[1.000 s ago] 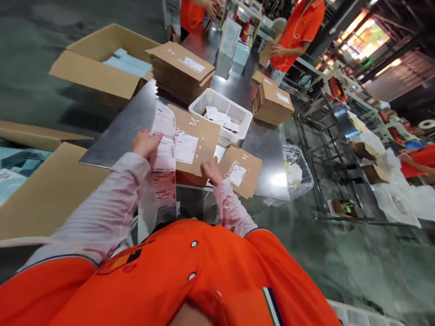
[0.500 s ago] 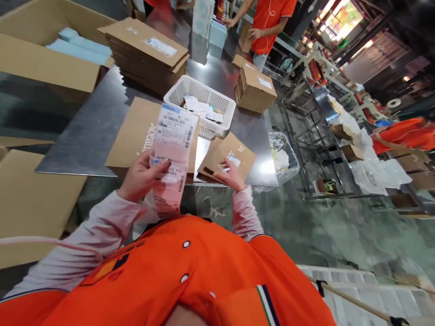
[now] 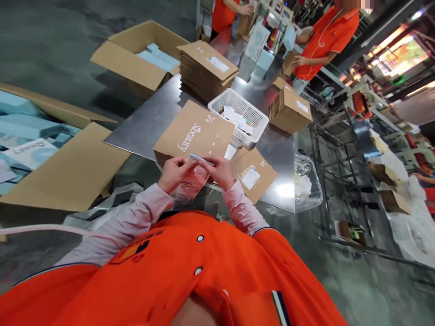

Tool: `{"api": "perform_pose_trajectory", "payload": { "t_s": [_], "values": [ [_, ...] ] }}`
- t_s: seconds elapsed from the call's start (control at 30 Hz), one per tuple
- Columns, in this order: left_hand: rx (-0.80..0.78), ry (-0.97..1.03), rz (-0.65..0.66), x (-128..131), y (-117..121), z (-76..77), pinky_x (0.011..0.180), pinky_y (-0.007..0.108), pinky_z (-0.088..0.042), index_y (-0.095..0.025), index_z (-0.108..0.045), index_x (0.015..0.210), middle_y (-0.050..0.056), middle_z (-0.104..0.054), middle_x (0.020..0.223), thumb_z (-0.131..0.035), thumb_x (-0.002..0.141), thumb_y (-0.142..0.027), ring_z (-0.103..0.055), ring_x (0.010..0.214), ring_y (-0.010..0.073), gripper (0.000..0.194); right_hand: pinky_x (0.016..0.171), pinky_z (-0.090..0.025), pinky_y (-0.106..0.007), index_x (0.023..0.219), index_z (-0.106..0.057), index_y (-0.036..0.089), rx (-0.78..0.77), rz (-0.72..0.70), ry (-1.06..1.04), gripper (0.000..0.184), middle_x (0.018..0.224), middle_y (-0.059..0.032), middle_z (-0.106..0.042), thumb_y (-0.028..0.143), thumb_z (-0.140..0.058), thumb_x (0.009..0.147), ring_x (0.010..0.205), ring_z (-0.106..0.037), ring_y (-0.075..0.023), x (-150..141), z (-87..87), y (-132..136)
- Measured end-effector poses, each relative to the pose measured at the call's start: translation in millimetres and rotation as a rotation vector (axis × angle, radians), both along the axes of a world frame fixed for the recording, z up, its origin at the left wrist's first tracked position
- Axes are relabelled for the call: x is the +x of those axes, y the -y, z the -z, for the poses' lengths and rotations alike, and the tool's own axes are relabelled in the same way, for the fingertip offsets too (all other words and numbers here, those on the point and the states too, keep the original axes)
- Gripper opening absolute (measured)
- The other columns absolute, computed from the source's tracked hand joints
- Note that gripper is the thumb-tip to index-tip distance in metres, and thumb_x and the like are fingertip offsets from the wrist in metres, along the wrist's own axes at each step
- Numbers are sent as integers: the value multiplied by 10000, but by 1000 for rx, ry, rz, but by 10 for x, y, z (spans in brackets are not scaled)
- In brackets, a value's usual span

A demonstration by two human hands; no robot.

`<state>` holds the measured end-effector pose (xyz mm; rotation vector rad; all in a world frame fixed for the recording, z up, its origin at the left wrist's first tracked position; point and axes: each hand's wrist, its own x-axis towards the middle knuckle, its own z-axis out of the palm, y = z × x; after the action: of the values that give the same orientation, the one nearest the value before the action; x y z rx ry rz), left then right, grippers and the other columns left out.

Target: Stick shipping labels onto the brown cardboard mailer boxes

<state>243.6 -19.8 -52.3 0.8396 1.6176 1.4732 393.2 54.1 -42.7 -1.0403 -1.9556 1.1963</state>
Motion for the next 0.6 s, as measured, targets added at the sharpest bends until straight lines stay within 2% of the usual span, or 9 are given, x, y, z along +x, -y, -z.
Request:
{"api": "perform_pose_trajectory", "payload": {
  "t_s": [0.07,0.13,0.27,0.33,0.47,0.53,0.6],
  "values": [
    [4,-19,-92,31,-42,62,494,224,-293,-177,-446,524,-25,-416,516,-718,644,-542,-376,518,95,471,745,-554,-270,876,-769,169,-31,2,-7,269,823,-48,-750,429,-751,809,774,-700,-174,-76,-2,-123],
    [5,-11,-100,15,-91,97,487,225,-293,-177,-467,535,-24,-422,523,-689,663,-520,-370,515,95,428,687,-546,-244,884,-756,149,-143,-28,-5,311,796,-45,-737,434,-786,767,726,-681,-151,-158,15,-266],
    [44,7,-51,-107,-123,122,544,232,-377,-145,-636,652,8,-556,611,-684,668,-481,-468,576,125,339,575,-483,-198,860,-756,118,-351,-351,117,413,703,-15,-697,507,-794,730,627,-613,-111,-270,-12,-524],
    [47,-28,-87,-158,-105,132,557,235,-387,-144,-654,657,15,-582,626,-682,678,-474,-482,594,133,332,568,-454,-196,833,-765,116,-310,-385,152,388,681,-8,-690,498,-773,764,603,-588,-102,-307,-35,-547],
    [28,-152,-232,-174,-105,147,509,227,-303,-169,-479,479,-16,-420,497,-686,699,-444,-366,538,104,409,647,-468,-226,898,-800,163,-60,-202,208,264,783,-33,-749,412,-737,840,706,-646,-142,-384,6,-347],
    [22,-162,-305,-173,-141,143,495,228,-270,-181,-388,453,-27,-344,478,-687,722,-448,-329,521,95,483,704,-498,-247,907,-809,191,23,-150,216,224,836,-40,-764,390,-716,866,777,-677,-165,-424,60,-230],
    [-8,-89,-279,-190,-179,133,489,228,-277,-177,-421,477,-28,-377,489,-715,712,-469,-354,511,95,475,793,-525,-263,876,-810,199,83,-117,179,176,920,-48,-768,343,-710,875,865,-696,-173,-461,104,-200]
  ]
}}
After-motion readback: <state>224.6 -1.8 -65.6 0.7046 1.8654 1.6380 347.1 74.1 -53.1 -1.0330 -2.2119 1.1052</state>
